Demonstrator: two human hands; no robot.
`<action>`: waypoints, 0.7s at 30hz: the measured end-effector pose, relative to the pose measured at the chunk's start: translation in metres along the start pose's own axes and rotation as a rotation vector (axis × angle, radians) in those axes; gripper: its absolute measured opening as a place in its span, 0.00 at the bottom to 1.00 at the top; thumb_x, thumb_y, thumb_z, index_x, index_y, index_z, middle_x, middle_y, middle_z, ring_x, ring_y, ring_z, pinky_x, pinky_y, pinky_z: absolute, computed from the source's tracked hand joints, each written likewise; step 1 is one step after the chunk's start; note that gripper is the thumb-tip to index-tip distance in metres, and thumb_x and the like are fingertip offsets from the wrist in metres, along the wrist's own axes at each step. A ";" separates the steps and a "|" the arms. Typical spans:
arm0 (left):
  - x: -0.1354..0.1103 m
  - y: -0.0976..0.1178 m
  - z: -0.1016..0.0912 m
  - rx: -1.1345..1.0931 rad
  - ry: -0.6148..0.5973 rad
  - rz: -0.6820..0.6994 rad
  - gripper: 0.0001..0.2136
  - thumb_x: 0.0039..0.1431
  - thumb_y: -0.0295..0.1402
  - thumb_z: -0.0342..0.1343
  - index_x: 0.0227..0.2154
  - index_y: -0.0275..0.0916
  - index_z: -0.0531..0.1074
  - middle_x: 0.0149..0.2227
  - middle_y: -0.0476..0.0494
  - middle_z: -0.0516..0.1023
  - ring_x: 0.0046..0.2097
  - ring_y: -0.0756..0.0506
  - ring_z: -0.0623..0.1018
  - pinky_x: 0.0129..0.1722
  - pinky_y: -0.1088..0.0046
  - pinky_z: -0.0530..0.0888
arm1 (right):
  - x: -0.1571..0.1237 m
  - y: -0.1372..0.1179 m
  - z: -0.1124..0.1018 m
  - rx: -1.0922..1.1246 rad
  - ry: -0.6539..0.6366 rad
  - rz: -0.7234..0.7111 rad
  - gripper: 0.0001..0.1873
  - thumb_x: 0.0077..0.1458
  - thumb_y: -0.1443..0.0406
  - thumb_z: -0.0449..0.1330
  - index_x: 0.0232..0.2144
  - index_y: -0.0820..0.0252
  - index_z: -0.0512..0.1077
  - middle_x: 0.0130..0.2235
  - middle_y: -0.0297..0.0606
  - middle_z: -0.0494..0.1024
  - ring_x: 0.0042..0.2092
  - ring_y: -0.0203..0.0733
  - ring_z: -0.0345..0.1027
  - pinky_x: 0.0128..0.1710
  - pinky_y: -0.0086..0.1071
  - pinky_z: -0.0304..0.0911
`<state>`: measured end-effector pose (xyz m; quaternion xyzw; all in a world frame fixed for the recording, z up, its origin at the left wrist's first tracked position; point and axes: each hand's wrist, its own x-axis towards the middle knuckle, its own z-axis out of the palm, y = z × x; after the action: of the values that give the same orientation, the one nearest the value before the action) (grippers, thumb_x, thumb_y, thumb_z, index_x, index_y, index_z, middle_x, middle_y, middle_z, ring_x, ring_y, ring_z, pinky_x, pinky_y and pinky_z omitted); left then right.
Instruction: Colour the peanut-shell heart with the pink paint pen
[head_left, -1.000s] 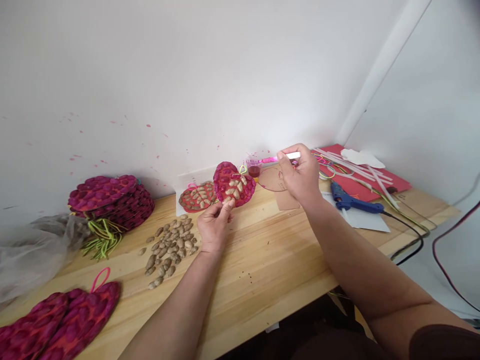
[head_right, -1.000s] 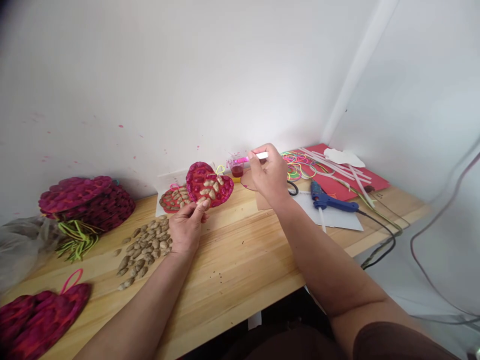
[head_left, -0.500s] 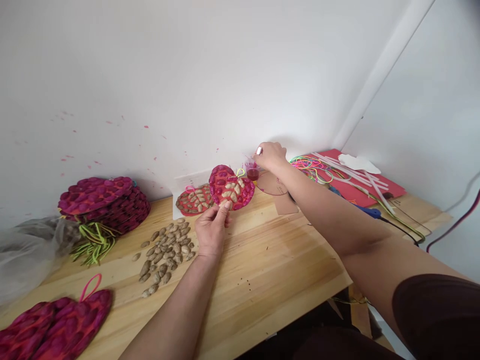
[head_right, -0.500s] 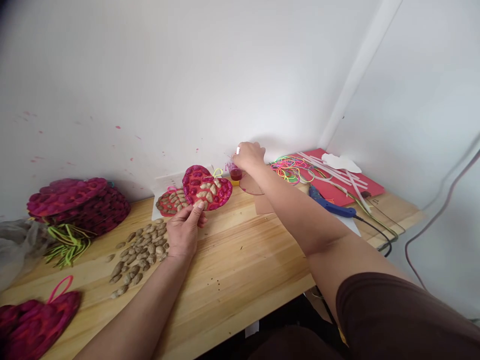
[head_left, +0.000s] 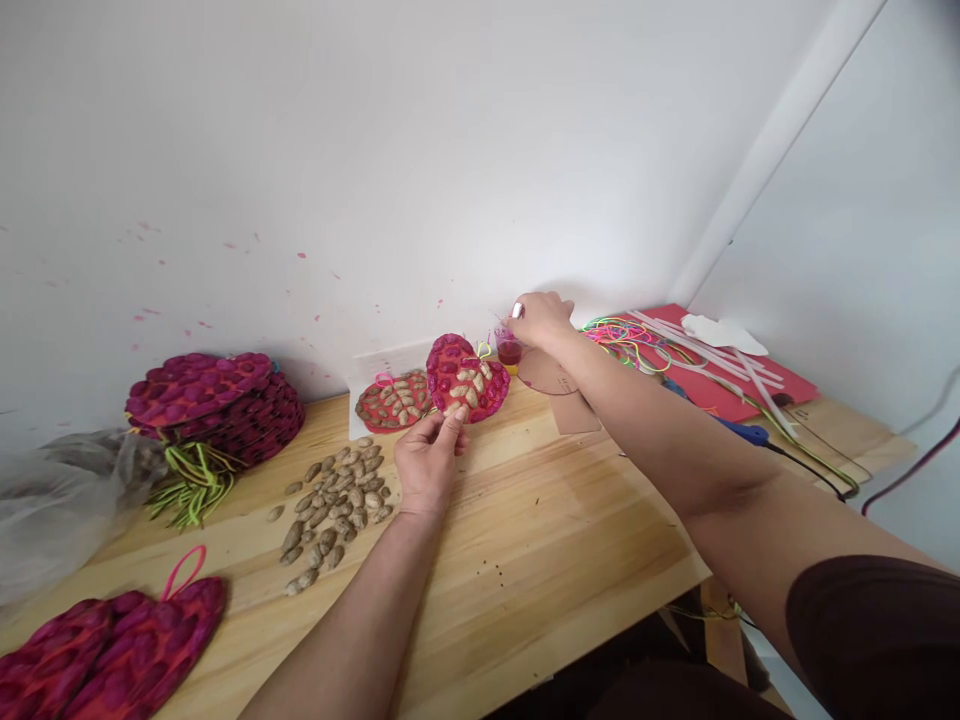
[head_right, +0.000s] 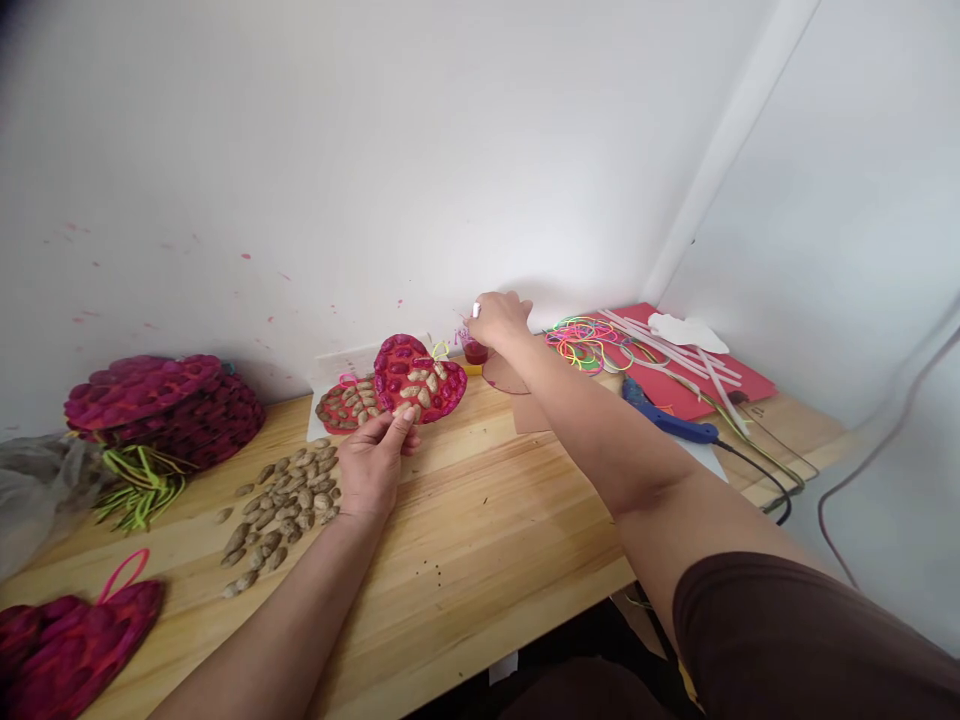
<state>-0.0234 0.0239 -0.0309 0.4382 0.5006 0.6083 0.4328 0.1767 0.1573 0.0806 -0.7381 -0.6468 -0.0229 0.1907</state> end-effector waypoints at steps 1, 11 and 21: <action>0.000 0.000 0.000 0.005 0.006 0.001 0.18 0.49 0.49 0.71 0.26 0.36 0.81 0.22 0.49 0.76 0.24 0.50 0.72 0.26 0.76 0.72 | -0.001 0.000 0.001 0.004 0.006 -0.002 0.13 0.60 0.54 0.62 0.40 0.55 0.79 0.47 0.49 0.83 0.56 0.59 0.69 0.53 0.48 0.61; 0.001 0.001 0.001 0.027 -0.023 0.061 0.18 0.50 0.49 0.69 0.23 0.37 0.79 0.20 0.49 0.74 0.23 0.51 0.71 0.25 0.75 0.70 | -0.058 0.017 -0.026 0.483 0.293 0.023 0.08 0.60 0.57 0.62 0.33 0.55 0.75 0.32 0.36 0.81 0.37 0.46 0.73 0.44 0.42 0.64; -0.003 0.005 -0.002 0.185 -0.024 0.235 0.11 0.53 0.42 0.67 0.26 0.39 0.82 0.20 0.49 0.76 0.24 0.50 0.73 0.27 0.75 0.71 | -0.135 0.012 -0.031 1.100 0.332 -0.168 0.11 0.58 0.56 0.65 0.30 0.54 0.71 0.25 0.29 0.74 0.25 0.33 0.64 0.26 0.31 0.61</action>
<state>-0.0256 0.0203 -0.0269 0.5391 0.4947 0.6006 0.3225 0.1732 0.0184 0.0686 -0.4631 -0.5811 0.1861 0.6428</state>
